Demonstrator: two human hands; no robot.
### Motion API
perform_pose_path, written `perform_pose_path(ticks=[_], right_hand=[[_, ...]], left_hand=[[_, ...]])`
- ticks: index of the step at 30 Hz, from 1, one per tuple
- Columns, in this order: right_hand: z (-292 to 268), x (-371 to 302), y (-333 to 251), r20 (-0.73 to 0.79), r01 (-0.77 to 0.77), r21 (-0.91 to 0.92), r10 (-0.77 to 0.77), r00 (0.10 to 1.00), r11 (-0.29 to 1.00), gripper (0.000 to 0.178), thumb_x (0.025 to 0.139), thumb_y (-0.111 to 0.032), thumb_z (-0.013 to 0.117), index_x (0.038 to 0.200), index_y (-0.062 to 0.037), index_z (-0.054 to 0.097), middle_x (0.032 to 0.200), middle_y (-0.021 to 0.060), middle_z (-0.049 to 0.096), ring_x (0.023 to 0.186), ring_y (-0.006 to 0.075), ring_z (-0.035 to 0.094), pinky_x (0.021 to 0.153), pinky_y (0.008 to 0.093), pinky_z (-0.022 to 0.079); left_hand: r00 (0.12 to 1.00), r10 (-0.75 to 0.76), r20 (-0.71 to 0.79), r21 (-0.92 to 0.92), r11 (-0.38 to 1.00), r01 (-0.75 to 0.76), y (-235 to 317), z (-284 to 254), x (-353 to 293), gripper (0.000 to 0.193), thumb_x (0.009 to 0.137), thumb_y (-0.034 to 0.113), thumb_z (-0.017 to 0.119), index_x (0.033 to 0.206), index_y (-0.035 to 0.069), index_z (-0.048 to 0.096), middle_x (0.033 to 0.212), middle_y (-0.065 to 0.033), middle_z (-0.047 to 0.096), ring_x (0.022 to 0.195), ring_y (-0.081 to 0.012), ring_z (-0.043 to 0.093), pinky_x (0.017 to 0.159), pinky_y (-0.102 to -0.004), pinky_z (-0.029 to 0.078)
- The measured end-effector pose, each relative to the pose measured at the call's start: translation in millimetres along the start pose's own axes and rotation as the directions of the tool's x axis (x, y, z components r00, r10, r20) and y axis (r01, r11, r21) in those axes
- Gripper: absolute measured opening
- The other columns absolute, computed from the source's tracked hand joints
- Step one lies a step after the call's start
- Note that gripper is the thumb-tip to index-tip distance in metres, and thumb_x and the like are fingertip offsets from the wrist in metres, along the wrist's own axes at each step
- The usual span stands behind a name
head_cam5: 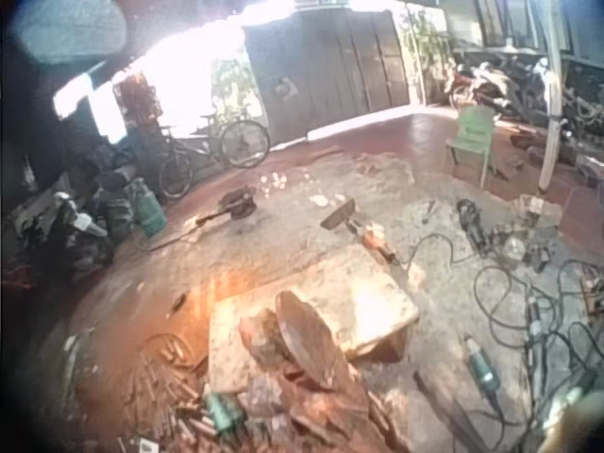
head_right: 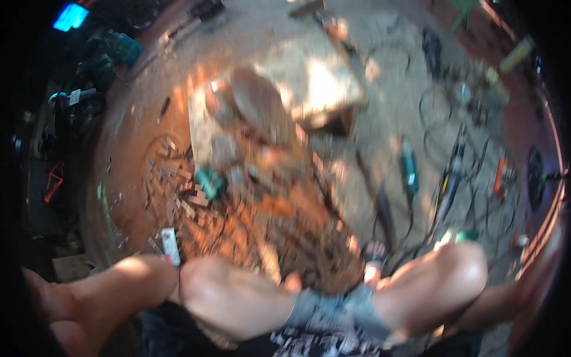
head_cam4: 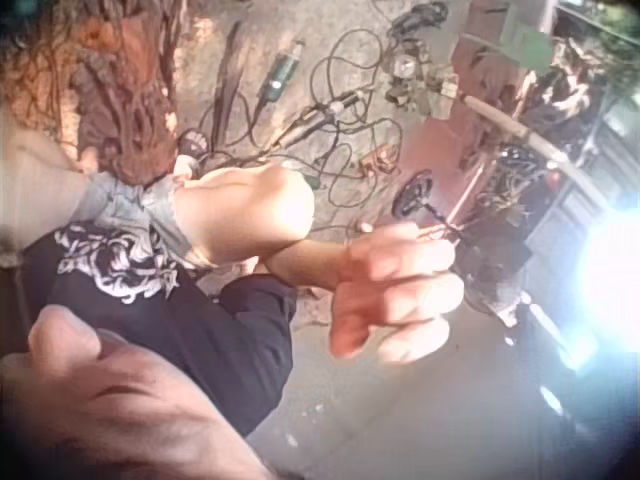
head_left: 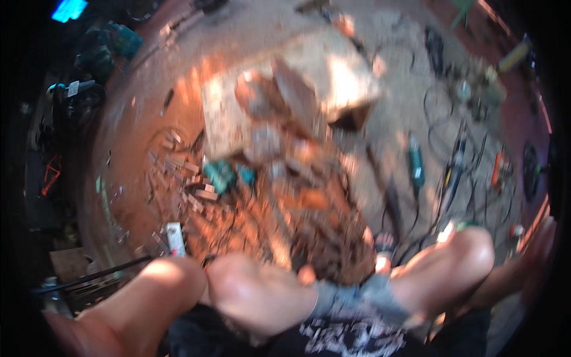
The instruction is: The person uses a green rotary tool to carve and smooth a large wooden sculpture. They hold the tool with both hands and work on different sections of the piece, occasionally adjusting their grip and position.
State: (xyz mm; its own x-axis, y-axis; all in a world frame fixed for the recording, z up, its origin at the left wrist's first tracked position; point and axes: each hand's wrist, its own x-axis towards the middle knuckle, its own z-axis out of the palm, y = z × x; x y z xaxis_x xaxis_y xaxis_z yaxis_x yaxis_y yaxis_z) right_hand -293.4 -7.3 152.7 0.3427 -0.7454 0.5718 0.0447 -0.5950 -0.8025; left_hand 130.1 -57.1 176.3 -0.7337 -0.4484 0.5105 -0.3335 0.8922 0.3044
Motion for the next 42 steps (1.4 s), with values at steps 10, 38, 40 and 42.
perform_pose_path(ticks=[10, 38, 40, 42], right_hand=[[-6, -109, 167, -0.465, -0.783, -0.065, 0.676, 0.572, 0.619, 0.016, 0.097, 0.004, 0.073, 0.112, -0.0020, 0.074, 0.105, 0.0008, 0.073, 0.092, 0.0082, 0.067, 0.082, 0.0247, 0.052], [-47, -563, 250, -0.991, -0.973, 0.135, -0.019, -0.134, -0.187, 0.068, 0.084, -0.035, 0.089, 0.139, -0.0047, 0.063, 0.129, 0.0236, 0.068, 0.126, 0.0425, 0.063, 0.110, 0.0514, 0.049], [-54, -513, 256, -0.997, -0.979, 0.080, -0.012, -0.079, -0.190, 0.065, 0.085, -0.032, 0.088, 0.138, -0.0057, 0.064, 0.133, 0.0236, 0.065, 0.130, 0.0434, 0.059, 0.113, 0.0537, 0.046], [-71, -488, 255, -0.980, -0.967, 0.198, -0.017, -0.198, -0.162, 0.066, 0.087, -0.031, 0.086, 0.142, -0.0074, 0.060, 0.137, 0.0222, 0.061, 0.133, 0.0441, 0.055, 0.113, 0.0555, 0.045]], left_hand=[[0.999, -0.037, 0.039, 0.087, 0.996, 0.033, 4, 5, 15, 0.038, 0.094, 0.006, 0.082, 0.130, -0.003, 0.070, 0.126, -0.0168, 0.065, 0.108, -0.0293, 0.067, 0.091, -0.0375, 0.058], [0.919, -0.278, 0.280, 0.152, 0.958, 0.243, -10, 105, 69, 0.034, 0.087, -0.004, 0.087, 0.118, 0.007, 0.082, 0.120, -0.0142, 0.071, 0.108, -0.0306, 0.072, 0.092, -0.0397, 0.061], [0.916, -0.278, 0.289, 0.135, 0.959, 0.248, -12, 112, 72, 0.033, 0.087, -0.004, 0.087, 0.117, 0.007, 0.083, 0.119, -0.0139, 0.071, 0.109, -0.0304, 0.072, 0.093, -0.0401, 0.061], [0.912, -0.280, 0.299, 0.129, 0.959, 0.253, -14, 114, 71, 0.033, 0.087, -0.005, 0.087, 0.118, 0.007, 0.083, 0.119, -0.0140, 0.071, 0.109, -0.0304, 0.072, 0.093, -0.0398, 0.061]])
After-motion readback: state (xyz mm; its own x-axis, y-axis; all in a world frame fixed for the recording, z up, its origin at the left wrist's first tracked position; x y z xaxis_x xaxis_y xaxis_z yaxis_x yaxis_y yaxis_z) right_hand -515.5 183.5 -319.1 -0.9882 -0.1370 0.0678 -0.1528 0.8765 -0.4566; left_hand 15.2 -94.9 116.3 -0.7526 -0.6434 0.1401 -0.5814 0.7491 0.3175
